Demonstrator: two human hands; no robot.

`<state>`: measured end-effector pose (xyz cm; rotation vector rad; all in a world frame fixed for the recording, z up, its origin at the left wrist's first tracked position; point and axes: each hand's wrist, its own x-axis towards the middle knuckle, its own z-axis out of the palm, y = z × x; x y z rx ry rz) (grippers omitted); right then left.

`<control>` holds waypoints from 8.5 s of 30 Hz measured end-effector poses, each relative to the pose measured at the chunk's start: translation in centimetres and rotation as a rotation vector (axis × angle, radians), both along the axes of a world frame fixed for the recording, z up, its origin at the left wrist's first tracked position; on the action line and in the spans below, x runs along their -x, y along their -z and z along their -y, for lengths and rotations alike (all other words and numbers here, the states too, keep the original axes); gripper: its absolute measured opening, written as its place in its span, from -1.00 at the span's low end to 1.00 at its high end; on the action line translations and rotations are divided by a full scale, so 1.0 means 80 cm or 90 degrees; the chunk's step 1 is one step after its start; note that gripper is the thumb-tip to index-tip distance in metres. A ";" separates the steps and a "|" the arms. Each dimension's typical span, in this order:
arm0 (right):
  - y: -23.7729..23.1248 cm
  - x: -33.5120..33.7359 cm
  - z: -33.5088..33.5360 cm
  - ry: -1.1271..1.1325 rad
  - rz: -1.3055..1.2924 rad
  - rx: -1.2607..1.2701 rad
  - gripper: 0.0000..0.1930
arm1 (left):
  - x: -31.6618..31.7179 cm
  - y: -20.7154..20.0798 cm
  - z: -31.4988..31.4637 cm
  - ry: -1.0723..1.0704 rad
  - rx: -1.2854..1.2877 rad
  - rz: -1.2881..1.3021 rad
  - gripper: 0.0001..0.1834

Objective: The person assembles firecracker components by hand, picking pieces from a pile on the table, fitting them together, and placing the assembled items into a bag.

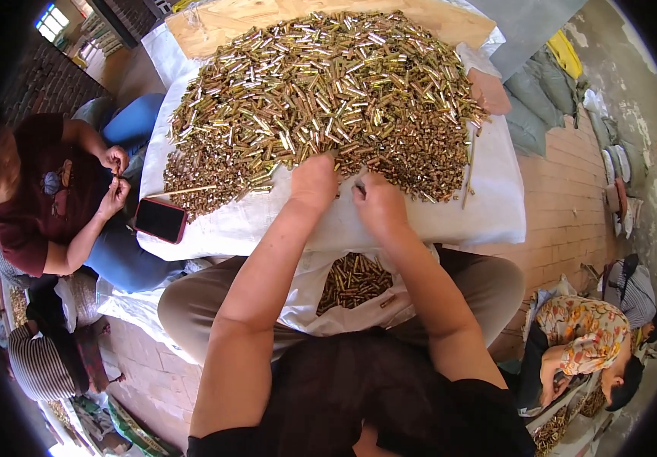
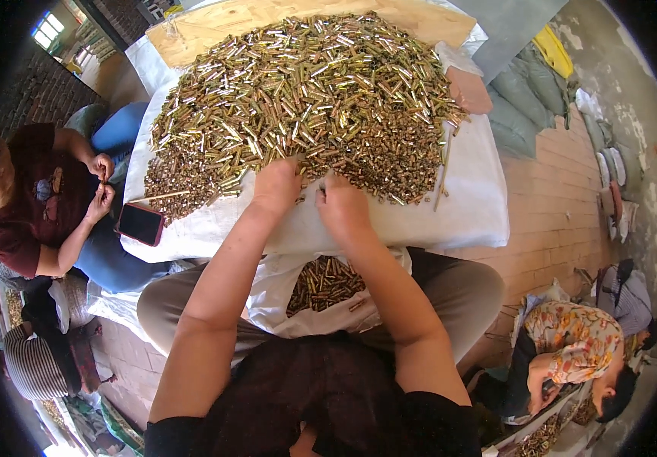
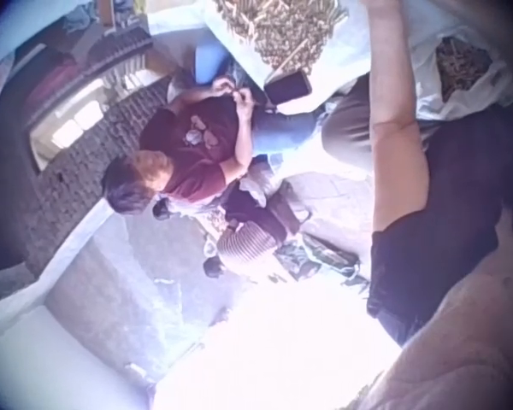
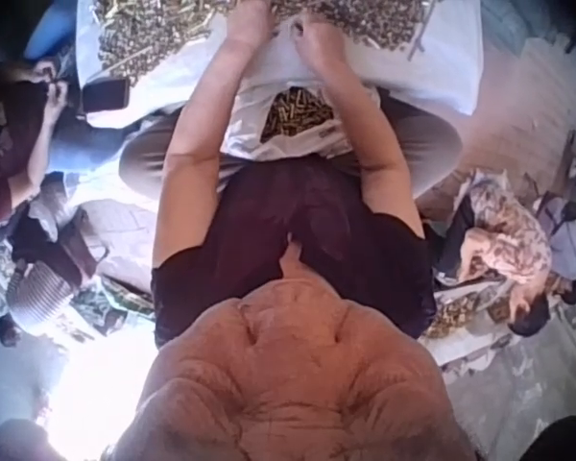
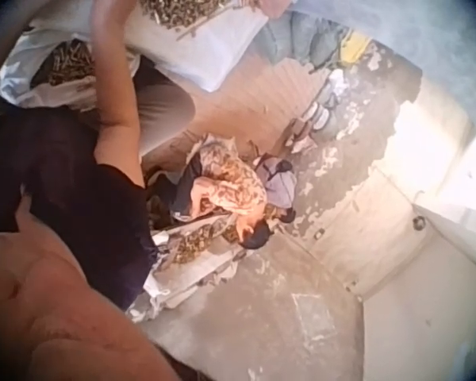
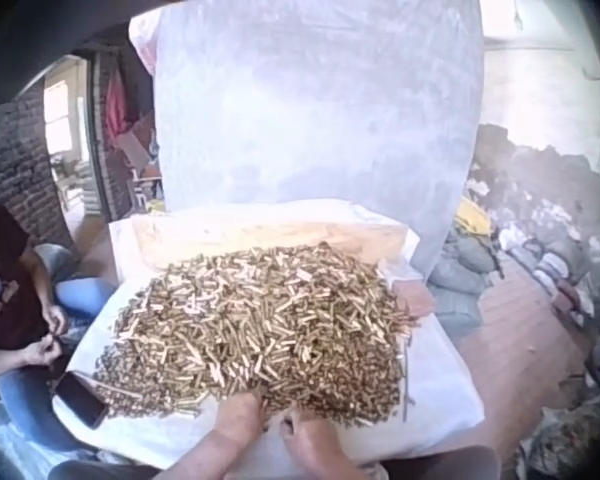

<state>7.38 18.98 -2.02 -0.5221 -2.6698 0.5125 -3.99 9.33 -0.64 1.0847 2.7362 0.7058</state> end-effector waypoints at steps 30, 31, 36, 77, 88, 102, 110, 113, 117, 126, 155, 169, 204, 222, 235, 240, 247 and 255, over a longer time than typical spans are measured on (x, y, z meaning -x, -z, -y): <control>-0.072 -0.099 0.044 -0.027 -0.192 0.900 -0.83 | -0.145 -0.051 0.082 -0.024 -0.693 0.919 -0.92; -0.072 -0.100 0.045 -0.015 -0.189 0.892 -0.82 | -0.146 -0.050 0.081 -0.017 -0.664 0.865 -0.94; -0.062 -0.099 0.043 -0.007 -0.192 0.911 -0.82 | -0.148 -0.045 0.079 -0.006 -0.610 0.764 -0.95; -0.026 -0.034 -0.003 0.015 -0.024 -0.033 -0.86 | -0.061 -0.031 0.060 0.205 -0.116 0.436 -0.87; -0.005 -0.004 -0.024 -0.008 0.031 -0.115 -0.81 | 0.014 0.014 0.003 0.036 -0.126 -0.040 -0.90; -0.043 -0.043 -0.001 -0.002 -0.108 0.719 -0.82 | -0.103 -0.039 0.083 -0.031 -0.444 0.676 -0.94; -0.086 -0.085 0.029 -0.006 -0.100 0.874 -0.79 | -0.138 -0.041 0.090 0.025 -0.491 0.619 -0.98; -0.088 -0.090 0.034 -0.001 -0.101 0.870 -0.78 | -0.143 -0.039 0.088 0.046 -0.522 0.585 -0.95; -0.085 -0.093 0.034 -0.009 -0.121 0.864 -0.78 | -0.149 -0.038 0.087 0.053 -0.531 0.528 -0.94; -0.079 -0.092 0.037 -0.044 -0.093 0.911 -0.81 | -0.131 -0.056 0.080 -0.068 -0.755 0.988 -0.92; -0.080 -0.079 0.019 -0.015 -0.056 0.596 -0.64 | -0.145 -0.046 0.085 0.071 -0.484 0.560 -0.93; -0.076 -0.087 0.012 -0.014 -0.019 0.919 -0.71 | -0.144 -0.045 0.083 0.033 -0.516 0.676 -0.90; -0.072 -0.091 0.012 -0.043 0.009 0.626 -0.71 | -0.145 -0.046 0.088 0.105 -0.451 0.548 -0.94; -0.047 -0.064 0.028 -0.003 -0.100 0.027 -0.71 | -0.111 -0.042 0.084 0.221 -0.229 0.567 -0.88; 0.002 0.005 -0.015 0.001 0.053 -0.116 -0.79 | -0.004 0.003 -0.037 0.137 -0.171 -0.215 -0.77; -0.017 -0.015 -0.012 -0.048 0.080 -0.038 -0.77 | -0.012 0.015 0.001 0.103 -0.125 -0.022 -0.71; -0.015 -0.028 -0.008 0.011 0.039 -0.034 -0.77 | -0.023 0.019 0.023 0.033 -0.248 -0.043 -0.74; -0.018 -0.026 -0.009 0.028 0.089 -0.064 -0.78 | -0.027 0.014 0.025 0.006 -0.278 -0.018 -0.84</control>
